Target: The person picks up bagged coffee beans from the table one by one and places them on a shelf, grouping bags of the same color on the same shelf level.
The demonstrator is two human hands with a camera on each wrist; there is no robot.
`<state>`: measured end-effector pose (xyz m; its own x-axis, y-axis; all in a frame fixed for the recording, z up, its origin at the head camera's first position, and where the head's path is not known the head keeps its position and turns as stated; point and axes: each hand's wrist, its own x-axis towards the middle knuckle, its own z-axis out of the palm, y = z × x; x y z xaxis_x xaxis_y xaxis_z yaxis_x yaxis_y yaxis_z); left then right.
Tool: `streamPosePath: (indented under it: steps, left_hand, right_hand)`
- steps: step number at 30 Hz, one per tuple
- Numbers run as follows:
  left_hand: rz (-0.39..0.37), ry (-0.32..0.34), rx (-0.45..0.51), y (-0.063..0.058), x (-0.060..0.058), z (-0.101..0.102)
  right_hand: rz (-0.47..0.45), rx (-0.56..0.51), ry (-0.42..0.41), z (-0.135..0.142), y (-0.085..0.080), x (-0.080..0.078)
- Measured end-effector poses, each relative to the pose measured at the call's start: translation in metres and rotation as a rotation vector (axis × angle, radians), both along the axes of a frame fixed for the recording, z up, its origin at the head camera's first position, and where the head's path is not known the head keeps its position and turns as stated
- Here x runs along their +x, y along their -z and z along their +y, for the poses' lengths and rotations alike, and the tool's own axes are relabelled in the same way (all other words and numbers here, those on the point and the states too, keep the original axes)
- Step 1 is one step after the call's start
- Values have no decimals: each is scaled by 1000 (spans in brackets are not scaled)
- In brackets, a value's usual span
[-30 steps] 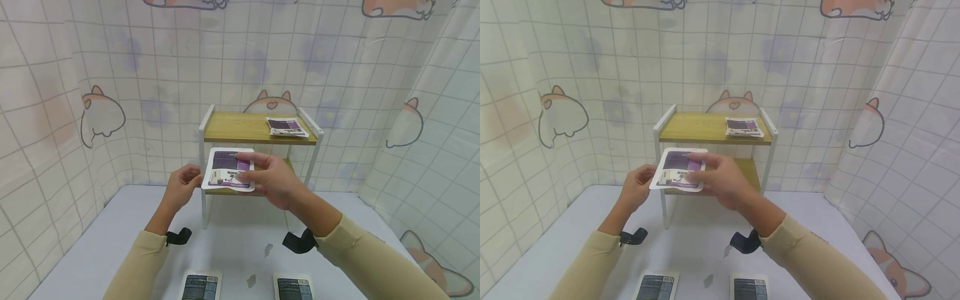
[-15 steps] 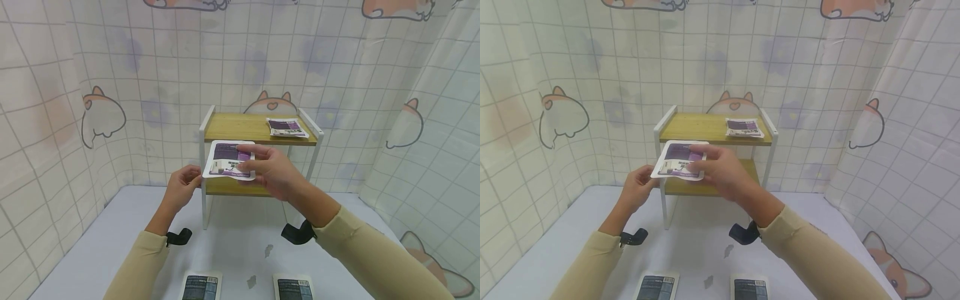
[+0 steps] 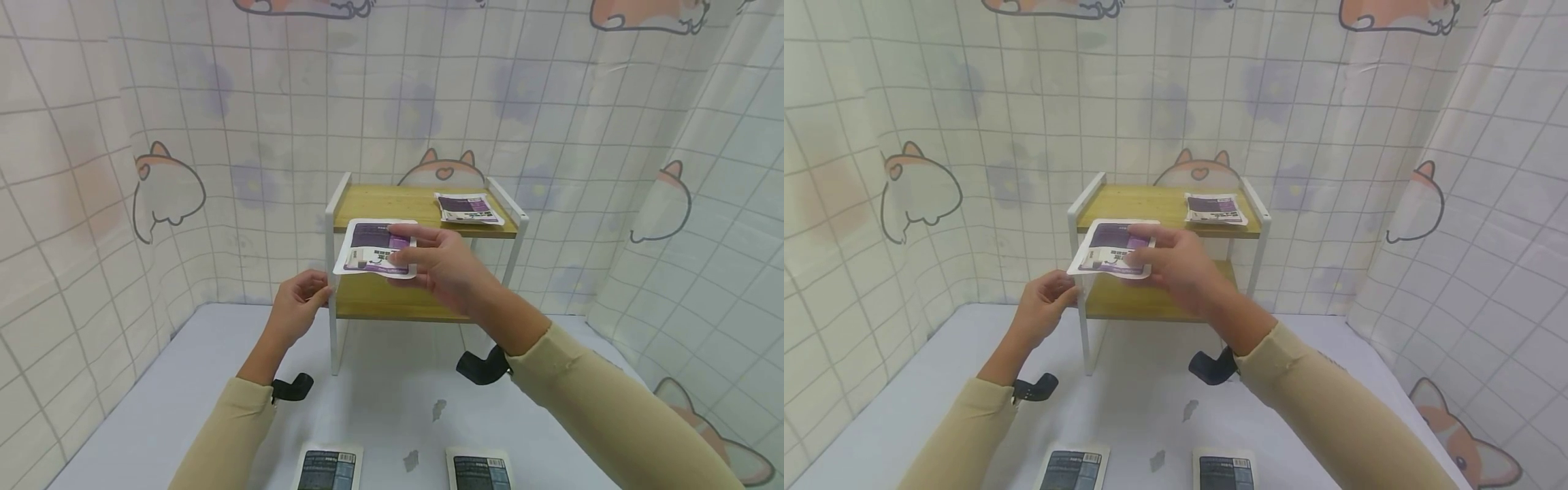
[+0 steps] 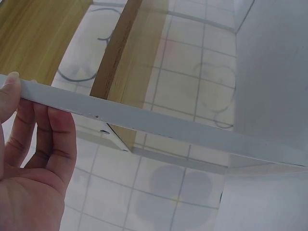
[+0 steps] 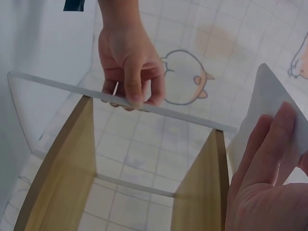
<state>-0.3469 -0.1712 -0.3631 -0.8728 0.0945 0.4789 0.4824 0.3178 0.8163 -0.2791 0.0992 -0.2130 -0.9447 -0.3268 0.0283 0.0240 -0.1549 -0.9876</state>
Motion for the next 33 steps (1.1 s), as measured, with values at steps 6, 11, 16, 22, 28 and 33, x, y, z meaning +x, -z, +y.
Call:
streamPosePath:
  steps: [6, 11, 16, 22, 28, 33]
  left_hand:
    - [2, 9, -2, -1, 1, 0]
    - [-4, 1, -6, -2, 2, 1]
    - [-10, -5, -10, -1, 1, 1]
    - [-14, -8, -13, -1, 0, 1]
    - [-16, -1, -7, -2, 1, 1]
    - [-21, -4, -12, -3, 1, 0]
  right_hand:
    - [-2, -6, 8, 0, -1, -6]
    - [-3, -3, 5, -1, -2, -8]
    - [4, 11, 10, -3, -3, -11]
    - [8, 11, 26, -4, -7, -13]
    - [23, 14, 36, -3, -10, -14]
    - [19, 18, 37, -4, -11, -17]
